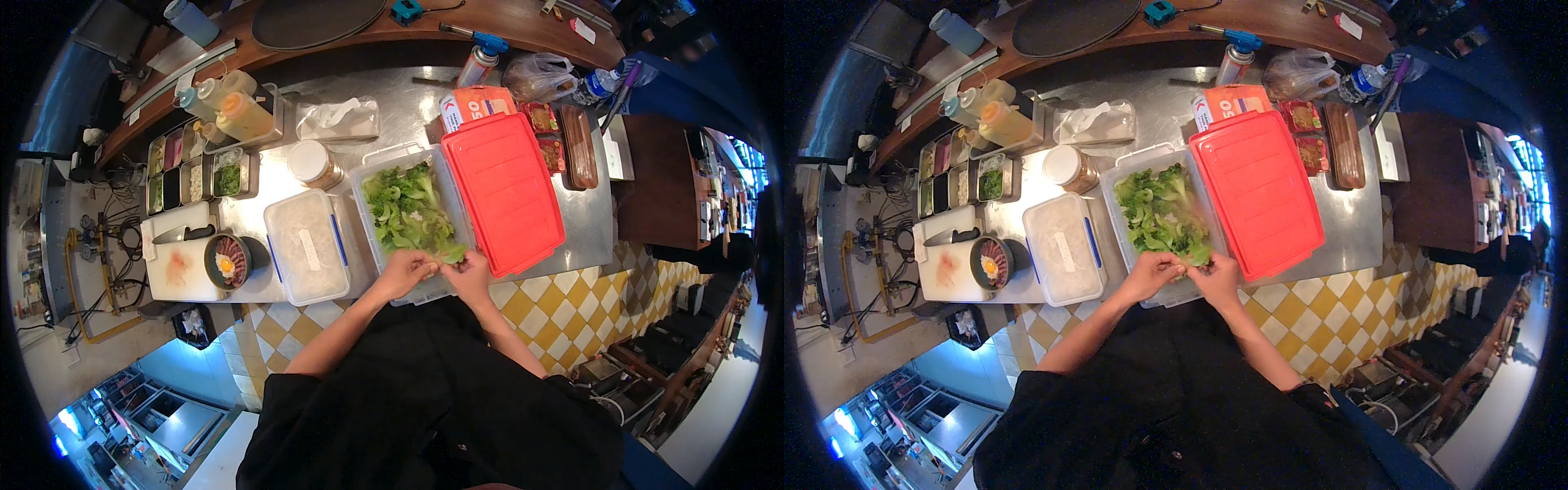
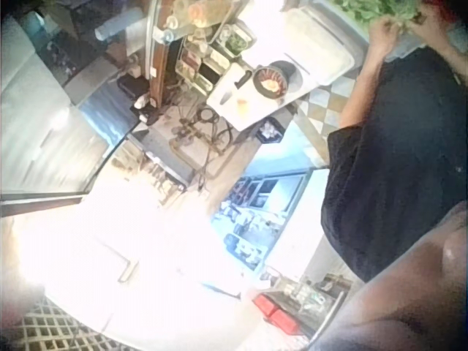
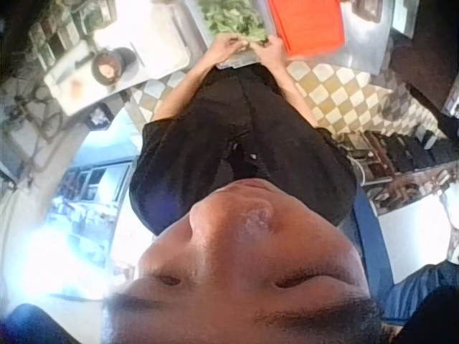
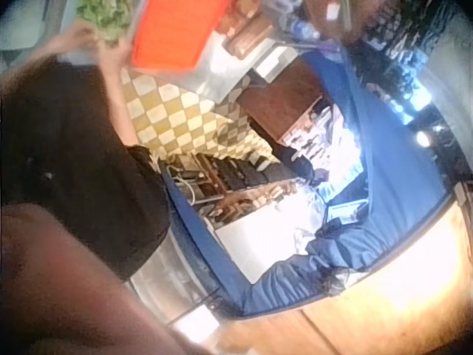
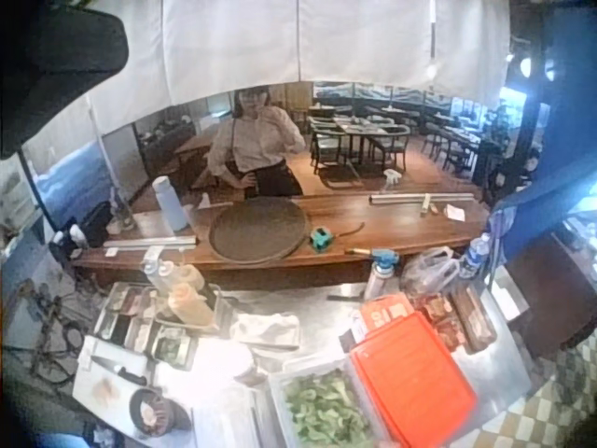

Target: The person assembles a rice bowl by layering rice, sliced meat, a raw egg yolk, lettuce, shredded vegetables, and a sauce. The person retrieves ingredients from containers and a refrigerator, cracks an egg, and arranges toppings in a bowl on a stainless steel counter.

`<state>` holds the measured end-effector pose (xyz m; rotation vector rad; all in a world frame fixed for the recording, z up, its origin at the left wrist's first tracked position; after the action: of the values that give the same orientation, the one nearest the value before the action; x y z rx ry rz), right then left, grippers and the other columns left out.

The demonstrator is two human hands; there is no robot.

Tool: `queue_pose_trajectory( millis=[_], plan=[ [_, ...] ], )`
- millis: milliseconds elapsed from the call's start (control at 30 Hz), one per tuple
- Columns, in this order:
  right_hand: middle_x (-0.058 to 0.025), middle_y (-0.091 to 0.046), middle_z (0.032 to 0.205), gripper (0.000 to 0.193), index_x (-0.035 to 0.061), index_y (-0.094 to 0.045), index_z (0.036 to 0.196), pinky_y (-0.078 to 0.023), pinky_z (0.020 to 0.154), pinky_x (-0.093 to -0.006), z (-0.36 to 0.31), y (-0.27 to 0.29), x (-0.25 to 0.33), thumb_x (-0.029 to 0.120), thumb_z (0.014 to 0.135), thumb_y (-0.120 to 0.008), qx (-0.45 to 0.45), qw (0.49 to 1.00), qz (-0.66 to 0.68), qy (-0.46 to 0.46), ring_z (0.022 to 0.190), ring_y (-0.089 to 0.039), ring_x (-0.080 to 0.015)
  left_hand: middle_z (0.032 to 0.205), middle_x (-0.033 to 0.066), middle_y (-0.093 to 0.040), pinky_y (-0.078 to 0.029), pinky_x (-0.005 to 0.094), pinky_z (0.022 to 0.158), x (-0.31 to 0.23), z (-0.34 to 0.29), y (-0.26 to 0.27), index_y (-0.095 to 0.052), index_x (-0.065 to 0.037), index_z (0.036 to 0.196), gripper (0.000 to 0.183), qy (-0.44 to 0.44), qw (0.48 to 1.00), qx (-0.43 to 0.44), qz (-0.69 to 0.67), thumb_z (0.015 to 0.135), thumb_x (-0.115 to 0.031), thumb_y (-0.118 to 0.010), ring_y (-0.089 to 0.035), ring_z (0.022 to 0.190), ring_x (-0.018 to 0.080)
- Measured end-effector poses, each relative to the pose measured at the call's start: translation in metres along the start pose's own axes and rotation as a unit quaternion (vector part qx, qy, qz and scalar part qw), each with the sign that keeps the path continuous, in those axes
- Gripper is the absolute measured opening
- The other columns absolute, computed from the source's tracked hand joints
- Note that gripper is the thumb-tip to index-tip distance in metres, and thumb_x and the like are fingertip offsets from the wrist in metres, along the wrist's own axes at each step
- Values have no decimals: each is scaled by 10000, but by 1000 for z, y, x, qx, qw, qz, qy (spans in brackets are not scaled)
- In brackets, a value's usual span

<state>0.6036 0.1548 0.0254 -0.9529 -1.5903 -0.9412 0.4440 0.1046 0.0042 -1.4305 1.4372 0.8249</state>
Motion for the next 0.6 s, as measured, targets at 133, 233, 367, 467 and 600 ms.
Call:
queue_pose_trajectory(
  millis=[133, 233, 367, 467, 600],
  plan=[
    [-35, -711, 857, 157, -24, -680, 972, -531, 644, -294, -2, -5, 6, 23, 869, -788, -46, 971, 216, -95, 713, -663, -113, 872, 21, -726, -516, 257, 662, -5, -1, -3, -726, 66, 1001, 195, 7, 997, 5, -80, 1013, -117, -662, -619, 731, 77],
    [-93, -721, 884, 221, -18, -670, 1030, -543, 670, -333, -10, 0, 11, 11, 844, -787, -64, 992, 112, -15, 706, -677, -180, 854, 42, -723, -516, 257, 663, 17, -3, -11, -736, 53, 1001, 175, 25, 994, -13, -107, 999, -112, -677, -605, 729, 70],
    [-162, -705, 922, 293, -18, -665, 1045, -548, 698, -400, -21, -1, 50, -2, 774, -775, -33, 937, -244, 246, 751, -688, -293, 809, 149, -722, -550, 336, 651, -7, -12, -12, -746, 14, 943, 101, 29, 988, -75, 129, 936, -73, -696, -678, 718, 170],
    [-166, -680, 937, 303, -34, -663, 1034, -540, 690, -414, -25, 3, 50, 7, 751, -761, -43, 939, -277, 200, 778, -676, -312, 839, 224, -692, -566, 455, 654, -25, -15, -12, -729, -14, 908, 79, -53, 908, -123, 398, 868, -41, -668, -724, 782, 340],
    [-135, -661, 893, 263, -36, -663, 1043, -531, 670, -364, -28, 26, 41, -3, 787, -713, -49, 973, -222, 45, 750, -664, -253, 906, 218, -677, -562, 528, 688, -37, 9, 6, -690, -32, 898, 89, -87, 866, -122, 477, 847, -78, -634, -701, 842, 425]
  ],
)
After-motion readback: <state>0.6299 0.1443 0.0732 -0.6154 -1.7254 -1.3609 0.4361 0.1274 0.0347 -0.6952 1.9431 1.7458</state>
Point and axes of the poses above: each hand's wrist, its own z-axis towards the middle knuckle, its own y-axis out of the back of the hand, x = y × z, the point moved 5 cm from there along z, towards the middle knuckle
